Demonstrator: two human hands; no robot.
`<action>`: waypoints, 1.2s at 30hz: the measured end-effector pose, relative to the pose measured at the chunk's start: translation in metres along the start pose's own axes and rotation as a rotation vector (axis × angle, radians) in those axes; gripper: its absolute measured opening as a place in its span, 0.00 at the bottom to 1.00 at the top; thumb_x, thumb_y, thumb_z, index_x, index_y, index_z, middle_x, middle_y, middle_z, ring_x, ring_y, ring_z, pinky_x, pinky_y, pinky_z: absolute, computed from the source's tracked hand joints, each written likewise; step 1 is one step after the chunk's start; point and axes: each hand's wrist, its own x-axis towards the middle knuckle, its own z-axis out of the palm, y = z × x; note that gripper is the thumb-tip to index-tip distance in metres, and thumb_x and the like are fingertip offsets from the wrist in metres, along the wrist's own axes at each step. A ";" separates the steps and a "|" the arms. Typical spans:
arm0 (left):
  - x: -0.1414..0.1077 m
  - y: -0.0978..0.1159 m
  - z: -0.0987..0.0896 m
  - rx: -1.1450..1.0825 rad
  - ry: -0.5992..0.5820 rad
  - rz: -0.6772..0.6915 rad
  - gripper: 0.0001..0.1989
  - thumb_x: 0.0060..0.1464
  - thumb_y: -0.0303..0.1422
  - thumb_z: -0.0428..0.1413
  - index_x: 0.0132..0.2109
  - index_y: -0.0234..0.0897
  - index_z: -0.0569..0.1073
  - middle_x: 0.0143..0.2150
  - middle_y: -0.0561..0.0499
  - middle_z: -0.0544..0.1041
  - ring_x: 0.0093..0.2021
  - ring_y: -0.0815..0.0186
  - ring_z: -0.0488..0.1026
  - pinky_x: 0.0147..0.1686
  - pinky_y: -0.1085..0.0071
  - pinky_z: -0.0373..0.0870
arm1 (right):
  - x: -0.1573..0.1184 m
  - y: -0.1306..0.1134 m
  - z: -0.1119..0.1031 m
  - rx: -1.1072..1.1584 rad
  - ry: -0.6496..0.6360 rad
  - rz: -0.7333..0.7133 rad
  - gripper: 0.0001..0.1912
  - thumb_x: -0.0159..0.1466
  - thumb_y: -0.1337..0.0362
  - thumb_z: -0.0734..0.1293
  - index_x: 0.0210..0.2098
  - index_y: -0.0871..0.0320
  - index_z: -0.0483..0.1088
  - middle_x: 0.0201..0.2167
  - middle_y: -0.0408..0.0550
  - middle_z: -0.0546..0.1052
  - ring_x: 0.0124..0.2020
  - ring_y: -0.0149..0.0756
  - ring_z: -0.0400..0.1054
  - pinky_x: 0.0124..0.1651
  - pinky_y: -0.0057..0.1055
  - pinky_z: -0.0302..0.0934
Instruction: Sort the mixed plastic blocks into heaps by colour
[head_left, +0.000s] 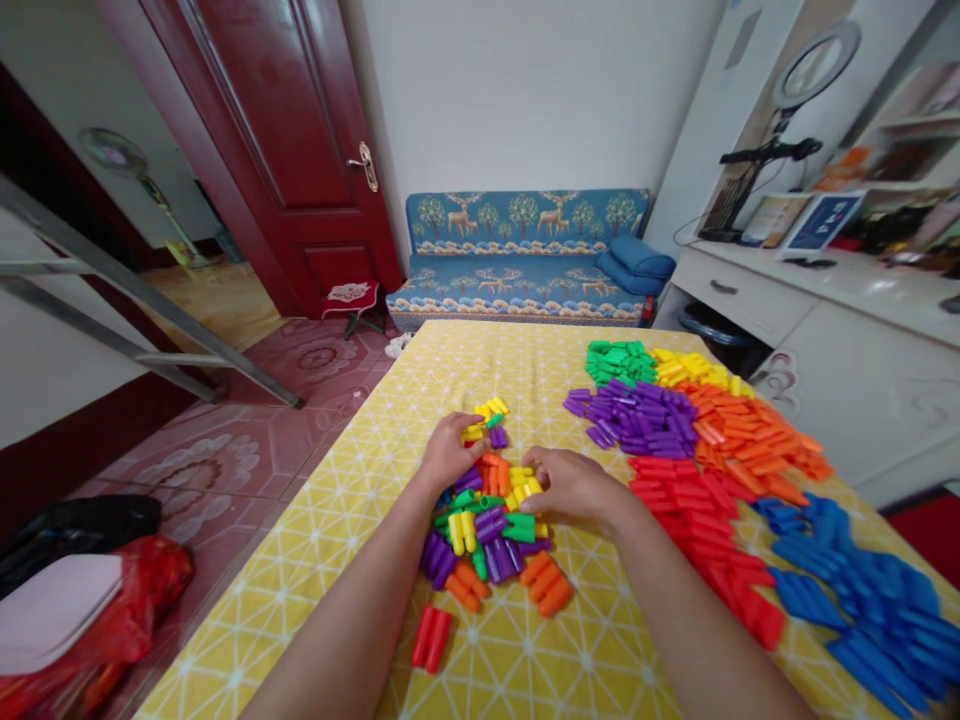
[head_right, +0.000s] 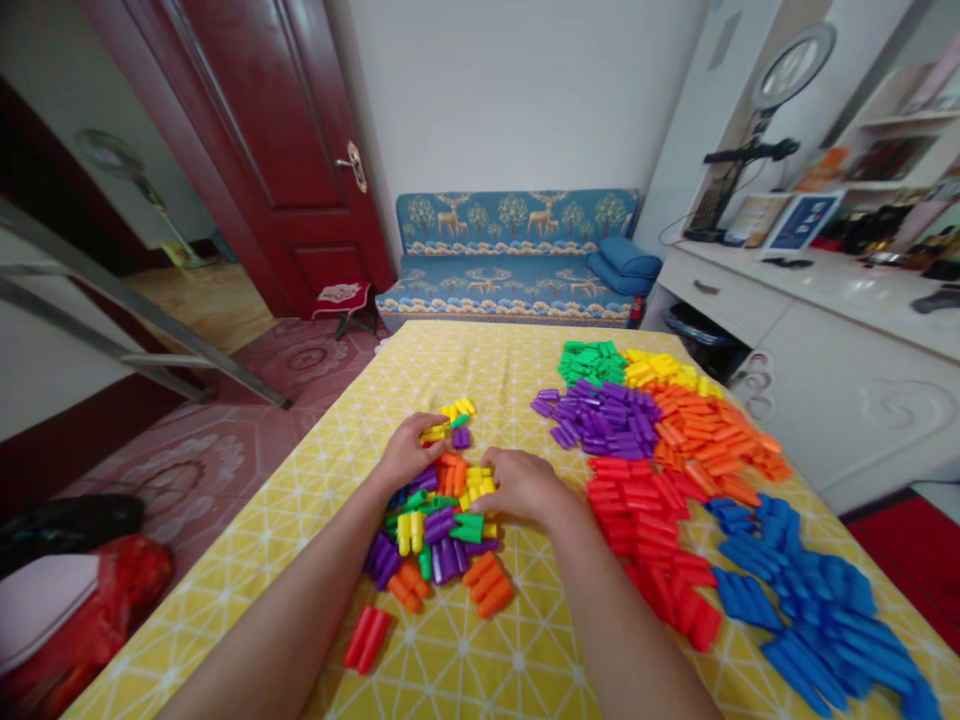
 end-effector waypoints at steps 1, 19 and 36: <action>0.000 0.000 0.000 0.002 -0.005 -0.003 0.17 0.48 0.32 0.59 0.47 0.36 0.77 0.46 0.44 0.77 0.48 0.56 0.73 0.52 0.59 0.68 | -0.002 -0.003 0.000 -0.010 -0.020 -0.010 0.20 0.40 0.62 0.77 0.34 0.50 0.74 0.21 0.36 0.73 0.21 0.29 0.62 0.26 0.26 0.46; -0.003 0.013 -0.008 -0.139 -0.153 0.199 0.20 0.45 0.43 0.65 0.46 0.44 0.79 0.55 0.44 0.73 0.56 0.54 0.69 0.58 0.57 0.63 | 0.033 0.012 0.052 0.834 0.397 0.111 0.16 0.49 0.56 0.67 0.36 0.56 0.67 0.33 0.46 0.74 0.30 0.36 0.70 0.28 0.32 0.68; 0.000 0.005 -0.003 -0.183 -0.177 0.147 0.13 0.49 0.34 0.61 0.44 0.43 0.80 0.54 0.45 0.73 0.55 0.56 0.70 0.57 0.58 0.65 | 0.025 0.004 0.008 0.878 0.582 0.062 0.24 0.49 0.55 0.70 0.43 0.57 0.66 0.29 0.43 0.73 0.22 0.29 0.64 0.20 0.23 0.55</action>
